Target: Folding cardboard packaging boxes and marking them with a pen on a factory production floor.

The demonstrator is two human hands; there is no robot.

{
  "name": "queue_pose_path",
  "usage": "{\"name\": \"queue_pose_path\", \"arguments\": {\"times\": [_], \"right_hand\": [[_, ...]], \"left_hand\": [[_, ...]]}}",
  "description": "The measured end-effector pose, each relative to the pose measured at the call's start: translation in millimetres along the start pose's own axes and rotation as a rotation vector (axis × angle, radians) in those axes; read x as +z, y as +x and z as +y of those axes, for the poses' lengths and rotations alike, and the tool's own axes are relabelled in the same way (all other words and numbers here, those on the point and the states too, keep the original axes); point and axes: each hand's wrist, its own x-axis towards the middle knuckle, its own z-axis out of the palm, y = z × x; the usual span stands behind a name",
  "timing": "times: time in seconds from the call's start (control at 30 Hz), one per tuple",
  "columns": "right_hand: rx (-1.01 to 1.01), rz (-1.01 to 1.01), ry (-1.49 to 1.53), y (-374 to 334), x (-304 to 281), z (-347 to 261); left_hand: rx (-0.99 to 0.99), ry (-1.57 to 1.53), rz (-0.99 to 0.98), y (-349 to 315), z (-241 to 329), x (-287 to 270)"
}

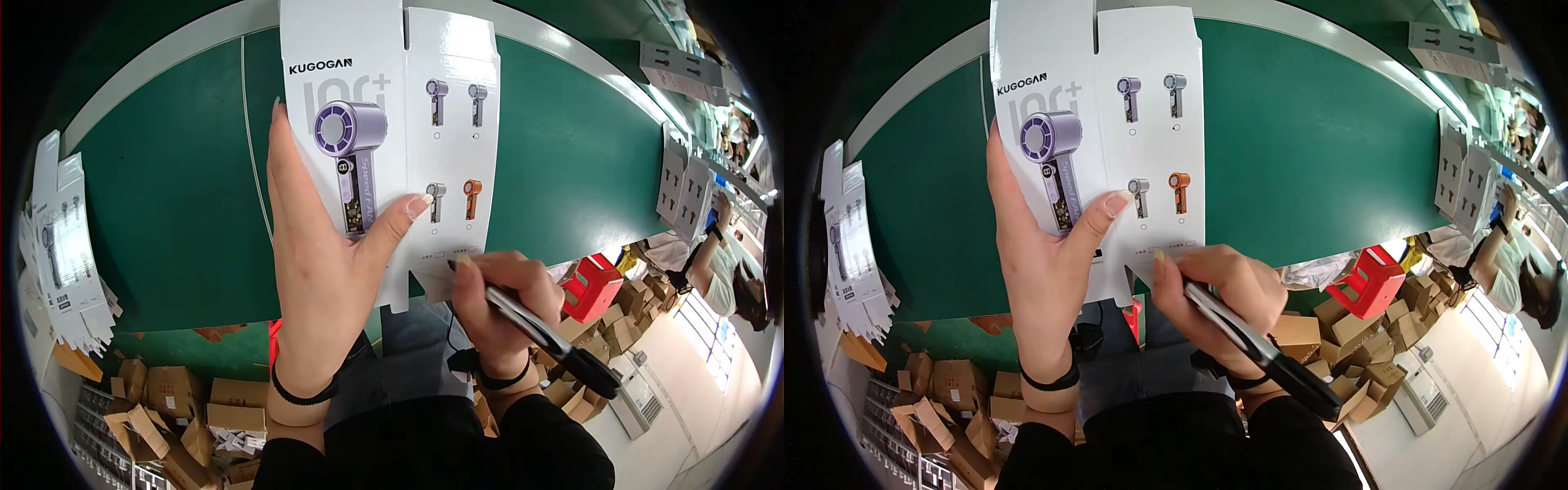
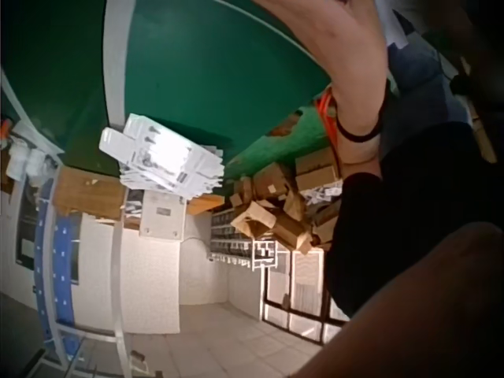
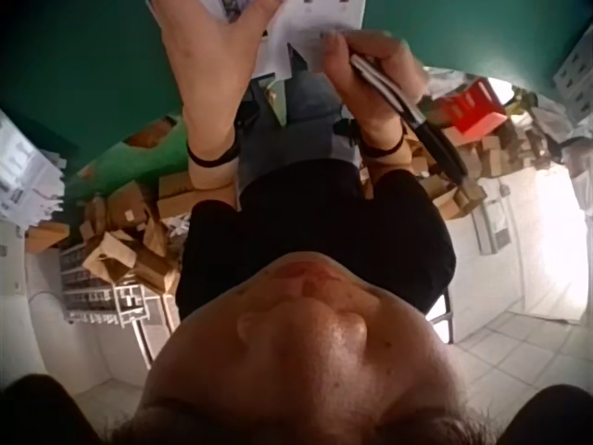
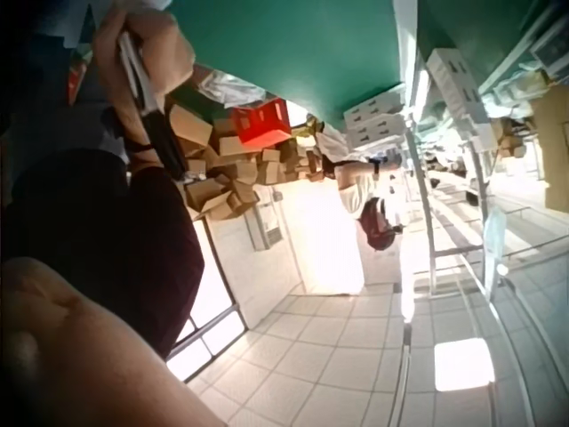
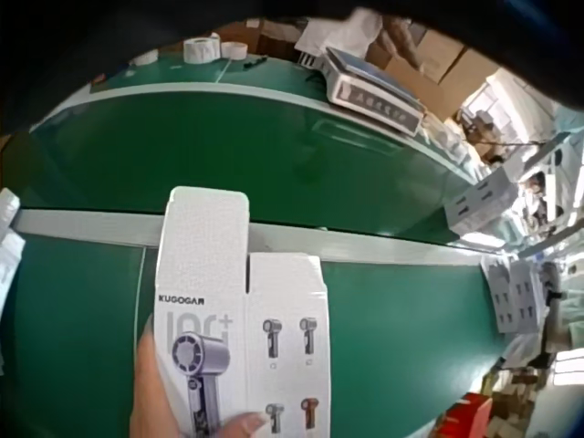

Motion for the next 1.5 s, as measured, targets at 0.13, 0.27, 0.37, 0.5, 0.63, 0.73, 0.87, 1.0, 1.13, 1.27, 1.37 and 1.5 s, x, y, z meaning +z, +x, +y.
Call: {"name": "queue_pose_path", "arguments": {"times": [0.13,0.27,0.37,0.5,0.63,0.73,0.87,1.0,1.13,1.27,1.37,1.5], "right_hand": [[0.011,0.161,0.153,-8,2,-1],[0.126,0.381,0.328,3,-3,4],[0.161,0.396,0.296,28,0,10],[0.098,0.371,0.2,57,9,18],[0.096,0.279,0.111,74,15,14],[0.085,0.298,0.127,65,16,16],[0.046,0.399,0.189,17,10,7],[-0.061,0.132,-0.081,3,5,7],[-0.03,0.271,0.108,-10,10,12],[0.091,0.42,0.307,17,12,16],[0.111,0.42,0.268,47,12,16],[0.072,0.413,0.122,71,22,26]], "left_hand": [[0.078,0.17,0.015,0,3,-4],[0.273,-0.02,0.157,-9,9,-47],[-0.047,-0.011,0.394,-20,4,-127],[-0.022,0.316,0.491,-8,0,-152],[0.097,0.238,0.177,-5,12,-74],[0.114,0.238,0.032,-4,11,-14],[0.067,0.181,0.068,-3,4,3],[0.12,0.24,0.094,-3,1,4],[0.282,0.342,0.158,-5,11,-11],[-0.123,-0.155,0.394,-21,13,-94],[-0.079,0.211,0.467,-10,6,-137],[0.031,0.35,0.377,1,11,-82]]}}
